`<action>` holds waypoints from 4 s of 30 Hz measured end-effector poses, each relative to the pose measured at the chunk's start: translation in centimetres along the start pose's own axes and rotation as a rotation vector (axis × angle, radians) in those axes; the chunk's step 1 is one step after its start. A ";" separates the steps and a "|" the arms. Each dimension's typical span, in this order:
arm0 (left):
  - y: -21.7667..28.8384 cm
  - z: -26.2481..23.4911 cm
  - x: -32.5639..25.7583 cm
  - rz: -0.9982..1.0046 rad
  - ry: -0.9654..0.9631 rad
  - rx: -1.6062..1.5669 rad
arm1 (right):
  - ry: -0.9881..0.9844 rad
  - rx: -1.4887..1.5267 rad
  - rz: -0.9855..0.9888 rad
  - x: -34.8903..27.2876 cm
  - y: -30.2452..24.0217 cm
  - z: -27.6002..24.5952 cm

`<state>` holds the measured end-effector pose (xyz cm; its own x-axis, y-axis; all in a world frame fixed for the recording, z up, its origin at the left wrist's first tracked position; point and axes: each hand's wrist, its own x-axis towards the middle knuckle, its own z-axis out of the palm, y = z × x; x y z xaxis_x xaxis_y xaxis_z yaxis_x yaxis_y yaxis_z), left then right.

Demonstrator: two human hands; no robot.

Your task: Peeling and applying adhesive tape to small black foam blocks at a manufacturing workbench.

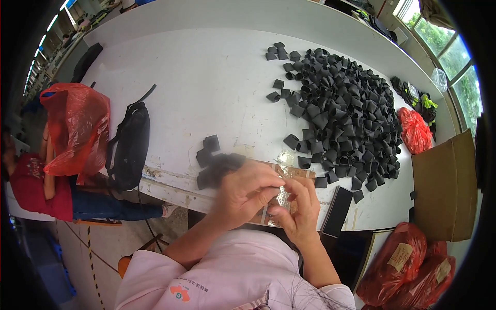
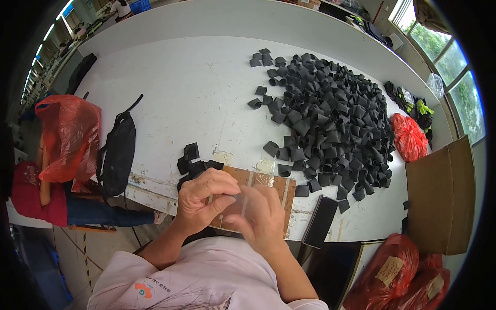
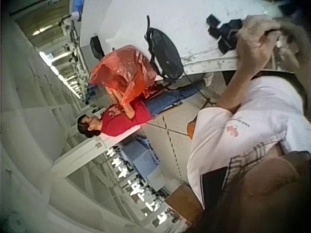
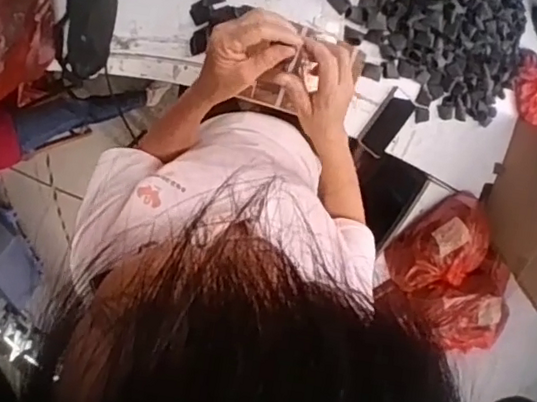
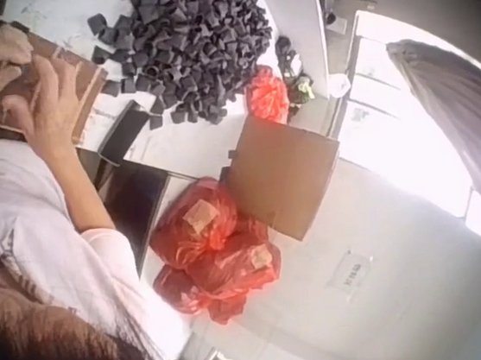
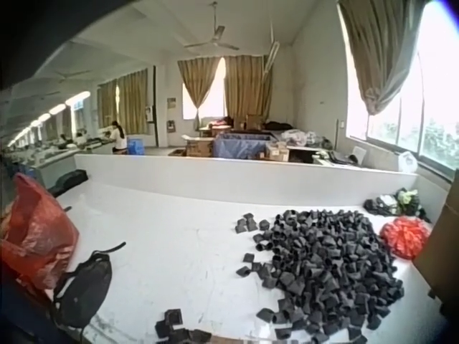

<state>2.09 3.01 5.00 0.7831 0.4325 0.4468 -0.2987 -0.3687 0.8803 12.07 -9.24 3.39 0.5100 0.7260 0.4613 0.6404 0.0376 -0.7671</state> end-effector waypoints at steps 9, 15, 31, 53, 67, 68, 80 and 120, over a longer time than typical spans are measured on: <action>1.4 1.0 -1.1 -0.432 0.535 -0.832 | 0.128 -0.270 -0.262 1.0 -1.5 1.1; 2.5 1.0 -0.9 -0.467 0.584 -0.778 | 0.110 -0.276 -0.249 1.8 -2.3 0.4; -1.1 1.0 -2.6 -0.308 0.487 -0.575 | -0.109 0.028 0.119 1.6 -1.9 -0.1; -4.4 -0.3 -1.5 -0.099 0.318 0.065 | -0.162 0.243 0.056 3.4 0.0 -2.2; -15.9 -9.0 -1.5 -0.393 0.590 0.711 | -0.511 0.206 0.449 -3.5 0.7 1.2; -13.5 -7.6 -1.5 -0.361 0.687 0.503 | -0.505 0.203 0.458 -3.6 0.6 1.8; -2.1 2.7 -6.1 -0.624 0.348 -0.911 | 0.046 0.623 0.579 -2.5 -0.8 0.7; -1.4 -0.9 -3.8 -0.864 -0.229 -0.760 | -0.415 0.985 0.884 -1.4 2.2 -1.9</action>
<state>-0.92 2.59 2.16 0.9419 0.1119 -0.3168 0.1919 0.5950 0.7805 13.84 -11.48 1.94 0.2121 0.9048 -0.3694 -0.5556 -0.1993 -0.8072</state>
